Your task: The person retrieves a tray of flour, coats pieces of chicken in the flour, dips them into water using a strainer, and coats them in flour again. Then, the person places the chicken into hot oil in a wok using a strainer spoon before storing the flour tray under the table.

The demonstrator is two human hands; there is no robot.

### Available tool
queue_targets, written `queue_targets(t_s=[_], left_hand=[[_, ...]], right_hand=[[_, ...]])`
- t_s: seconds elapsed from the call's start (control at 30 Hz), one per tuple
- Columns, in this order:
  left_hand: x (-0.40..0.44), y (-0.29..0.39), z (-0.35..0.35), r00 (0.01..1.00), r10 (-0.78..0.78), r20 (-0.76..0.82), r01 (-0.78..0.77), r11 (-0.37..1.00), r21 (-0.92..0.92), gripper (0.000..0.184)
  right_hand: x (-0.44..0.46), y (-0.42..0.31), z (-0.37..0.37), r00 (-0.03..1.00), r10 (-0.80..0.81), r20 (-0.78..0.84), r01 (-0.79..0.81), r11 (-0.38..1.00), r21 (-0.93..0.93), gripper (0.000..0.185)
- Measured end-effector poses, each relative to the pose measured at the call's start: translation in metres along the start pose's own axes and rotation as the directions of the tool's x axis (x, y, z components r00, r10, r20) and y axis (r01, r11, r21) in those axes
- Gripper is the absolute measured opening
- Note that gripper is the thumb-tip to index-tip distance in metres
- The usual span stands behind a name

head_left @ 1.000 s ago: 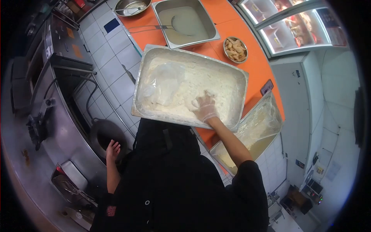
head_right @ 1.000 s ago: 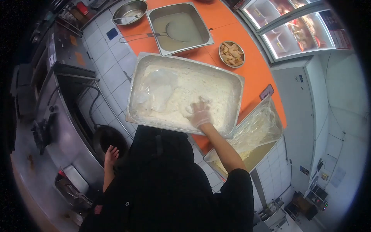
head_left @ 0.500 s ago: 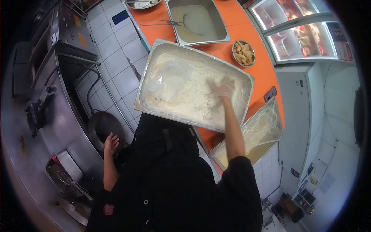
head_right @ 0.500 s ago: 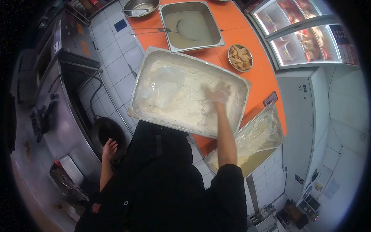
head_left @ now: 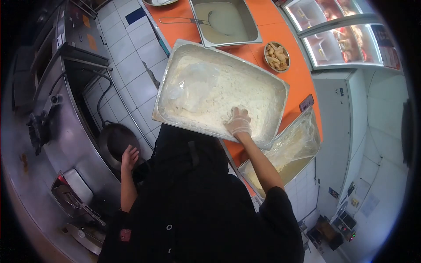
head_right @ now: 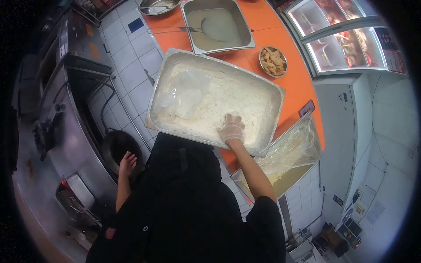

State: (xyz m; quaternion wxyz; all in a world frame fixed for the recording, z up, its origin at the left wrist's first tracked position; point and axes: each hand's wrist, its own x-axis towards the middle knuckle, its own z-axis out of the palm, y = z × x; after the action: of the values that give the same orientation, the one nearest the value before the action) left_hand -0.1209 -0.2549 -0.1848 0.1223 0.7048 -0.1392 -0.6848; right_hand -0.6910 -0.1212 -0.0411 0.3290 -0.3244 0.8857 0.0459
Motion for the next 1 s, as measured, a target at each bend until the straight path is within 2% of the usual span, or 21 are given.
queue_targets(t_s=[0.03, 0.13, 0.17, 0.2, 0.23, 0.3, 0.33, 0.37, 0.43, 0.47, 0.53, 0.57, 0.6, 0.63, 0.7, 0.73, 0.8, 0.83, 0.9, 0.93, 1.0], left_hand=[[0.002, 0.000, 0.004, 1.000, 0.009, 0.019, -0.009, 1.000, -0.010, 0.070], [0.002, 0.002, 0.007, 1.000, 0.014, 0.006, -0.014, 1.000, -0.018, 0.070], [0.002, 0.005, 0.011, 1.000, 0.023, 0.003, -0.023, 0.999, -0.038, 0.070], [-0.001, 0.007, 0.010, 0.999, 0.034, 0.001, -0.034, 0.999, -0.030, 0.069], [-0.006, 0.006, 0.004, 0.999, 0.036, -0.004, -0.036, 0.999, -0.010, 0.069], [-0.009, 0.004, -0.006, 0.999, 0.032, -0.014, -0.032, 0.999, -0.007, 0.069], [-0.008, 0.005, -0.007, 0.999, 0.033, -0.016, -0.034, 0.999, -0.012, 0.069], [-0.011, 0.004, -0.010, 0.999, 0.033, -0.015, -0.033, 0.999, -0.007, 0.069], [-0.014, 0.003, -0.014, 0.998, 0.020, -0.054, -0.020, 1.000, -0.002, 0.068], [-0.014, 0.001, -0.016, 0.998, 0.017, -0.056, -0.017, 1.000, -0.006, 0.068], [-0.011, -0.007, -0.026, 0.998, 0.005, -0.060, -0.005, 1.000, 0.002, 0.068], [-0.010, -0.011, -0.029, 0.998, -0.001, -0.064, 0.001, 1.000, 0.006, 0.068], [-0.010, -0.013, -0.030, 0.998, -0.020, -0.059, 0.021, 0.999, 0.025, 0.069], [-0.008, -0.014, -0.029, 0.998, -0.035, -0.051, 0.037, 0.999, 0.040, 0.069], [-0.010, -0.014, -0.025, 0.998, -0.027, -0.050, 0.029, 0.998, 0.053, 0.069], [-0.010, -0.010, -0.024, 0.999, -0.018, -0.044, 0.021, 0.997, 0.068, 0.069], [-0.009, -0.005, -0.018, 0.999, -0.013, -0.041, 0.016, 0.998, 0.067, 0.069], [-0.007, -0.004, -0.012, 0.999, 0.001, -0.038, 0.001, 0.998, 0.057, 0.069], [-0.005, 0.001, -0.004, 1.000, 0.007, -0.030, -0.005, 0.998, 0.061, 0.069], [-0.007, 0.004, -0.002, 1.000, 0.017, -0.021, -0.015, 0.997, 0.076, 0.069], [-0.012, 0.008, 0.007, 1.000, 0.013, -0.023, -0.011, 0.997, 0.074, 0.069]], right_hand=[[0.008, 0.006, 0.007, 1.000, 0.000, -0.005, 0.000, 1.000, -0.001, 0.079], [0.047, 0.050, 0.025, 0.987, -0.144, -0.076, 0.145, 0.989, 0.009, 0.070], [0.066, 0.071, 0.016, 0.867, -0.486, -0.112, 0.498, 0.856, 0.141, 0.068], [0.079, 0.084, 0.008, 0.632, -0.753, -0.181, 0.770, 0.584, 0.257, 0.066], [0.076, 0.085, -0.010, 0.790, -0.603, -0.109, 0.580, 0.679, 0.451, 0.067], [0.058, 0.074, -0.071, 0.964, -0.262, -0.048, 0.245, 0.799, 0.550, 0.070], [0.059, 0.072, -0.092, 0.989, -0.095, -0.112, 0.138, 0.859, 0.492, 0.071], [0.064, 0.084, -0.096, 0.990, -0.092, -0.111, 0.135, 0.859, 0.495, 0.071], [0.074, 0.101, -0.105, 0.999, -0.003, -0.045, 0.015, 0.963, 0.268, 0.076], [0.078, 0.104, -0.099, 0.999, -0.005, -0.043, 0.016, 0.964, 0.264, 0.076], [0.077, 0.098, -0.082, 0.931, -0.310, -0.194, 0.340, 0.929, 0.147, 0.076], [0.082, 0.088, -0.068, 0.907, -0.324, -0.269, 0.366, 0.923, 0.120, 0.076], [0.086, 0.075, -0.051, 0.877, -0.335, -0.345, 0.386, 0.918, 0.090, 0.077], [0.082, 0.060, -0.032, 0.878, -0.331, -0.345, 0.382, 0.920, 0.091, 0.077], [0.072, 0.032, 0.006, 0.756, -0.418, -0.503, 0.229, 0.890, -0.395, 0.067], [0.072, 0.033, 0.017, 0.761, -0.413, -0.500, 0.228, 0.893, -0.389, 0.067], [0.071, 0.041, 0.030, 0.801, -0.366, -0.474, 0.322, 0.930, -0.175, 0.047], [0.074, 0.051, 0.025, 0.802, -0.370, -0.470, 0.322, 0.929, -0.183, 0.047], [0.084, 0.079, 0.002, 0.772, -0.478, -0.420, 0.581, 0.797, 0.161, 0.036], [0.084, 0.089, -0.015, 0.865, -0.348, -0.360, 0.468, 0.818, 0.334, 0.037], [0.088, 0.116, -0.041, 0.937, -0.216, -0.274, 0.328, 0.810, 0.485, 0.038]])
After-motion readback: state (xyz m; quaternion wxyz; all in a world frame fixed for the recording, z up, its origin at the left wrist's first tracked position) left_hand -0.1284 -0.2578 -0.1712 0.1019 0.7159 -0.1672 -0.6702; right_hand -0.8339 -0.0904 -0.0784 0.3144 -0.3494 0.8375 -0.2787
